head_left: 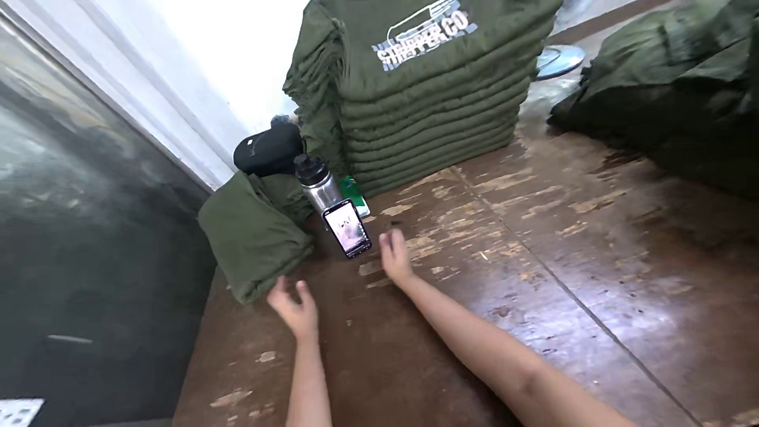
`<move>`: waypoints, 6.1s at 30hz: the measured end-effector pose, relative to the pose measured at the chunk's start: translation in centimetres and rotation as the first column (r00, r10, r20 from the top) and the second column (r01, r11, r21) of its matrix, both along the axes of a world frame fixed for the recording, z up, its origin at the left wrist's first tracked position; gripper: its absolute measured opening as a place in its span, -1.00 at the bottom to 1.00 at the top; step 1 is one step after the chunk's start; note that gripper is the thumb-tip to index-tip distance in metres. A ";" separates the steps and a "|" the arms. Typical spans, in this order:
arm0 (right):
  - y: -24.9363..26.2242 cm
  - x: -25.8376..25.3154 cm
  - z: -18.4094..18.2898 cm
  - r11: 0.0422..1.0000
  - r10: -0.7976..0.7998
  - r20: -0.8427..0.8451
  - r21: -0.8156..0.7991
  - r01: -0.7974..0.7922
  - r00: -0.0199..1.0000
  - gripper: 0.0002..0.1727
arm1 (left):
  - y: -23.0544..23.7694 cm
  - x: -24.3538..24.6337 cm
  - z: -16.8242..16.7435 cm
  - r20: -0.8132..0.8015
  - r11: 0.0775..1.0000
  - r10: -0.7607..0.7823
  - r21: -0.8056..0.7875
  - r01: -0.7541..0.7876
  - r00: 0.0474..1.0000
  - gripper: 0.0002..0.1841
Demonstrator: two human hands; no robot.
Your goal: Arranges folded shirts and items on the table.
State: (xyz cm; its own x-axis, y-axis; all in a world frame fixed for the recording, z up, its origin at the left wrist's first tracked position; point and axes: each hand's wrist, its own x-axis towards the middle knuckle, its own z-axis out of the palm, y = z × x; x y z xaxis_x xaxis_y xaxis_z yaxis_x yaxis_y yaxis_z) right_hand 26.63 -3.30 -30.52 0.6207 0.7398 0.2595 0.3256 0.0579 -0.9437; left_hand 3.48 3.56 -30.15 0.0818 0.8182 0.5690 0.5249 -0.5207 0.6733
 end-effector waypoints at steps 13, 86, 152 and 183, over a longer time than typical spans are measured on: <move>7.0 2.0 0.4 0.969 0.249 -0.572 0.155 -0.195 0.782 -0.48 | 2.9 14.0 -1.4 0.534 0.847 -0.228 -0.304 0.437 0.814 -0.37; 12.8 7.6 1.3 0.985 0.011 0.358 -0.164 0.052 0.934 -0.66 | 3.8 12.7 0.0 0.702 0.923 0.157 -0.354 0.149 0.695 -0.54; 23.1 3.9 12.0 0.906 0.328 0.256 0.187 -0.379 0.910 0.13 | 3.5 13.9 -0.7 0.778 0.955 0.062 -0.228 0.190 0.625 -0.69; 13.7 1.1 0.2 0.908 0.414 -0.604 0.330 -0.259 0.681 -0.46 | 8.0 14.7 -1.9 0.770 0.961 -0.027 -0.155 0.228 0.637 -0.45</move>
State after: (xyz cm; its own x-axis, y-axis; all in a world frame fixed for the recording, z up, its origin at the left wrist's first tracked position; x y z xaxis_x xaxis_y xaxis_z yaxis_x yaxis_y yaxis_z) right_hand 27.70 10.35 -30.30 0.4090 0.9107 0.0578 -0.4395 0.2521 -0.8621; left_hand 18.22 11.57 -32.06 -0.1802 0.9405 0.2882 -0.2798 -0.3299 0.9016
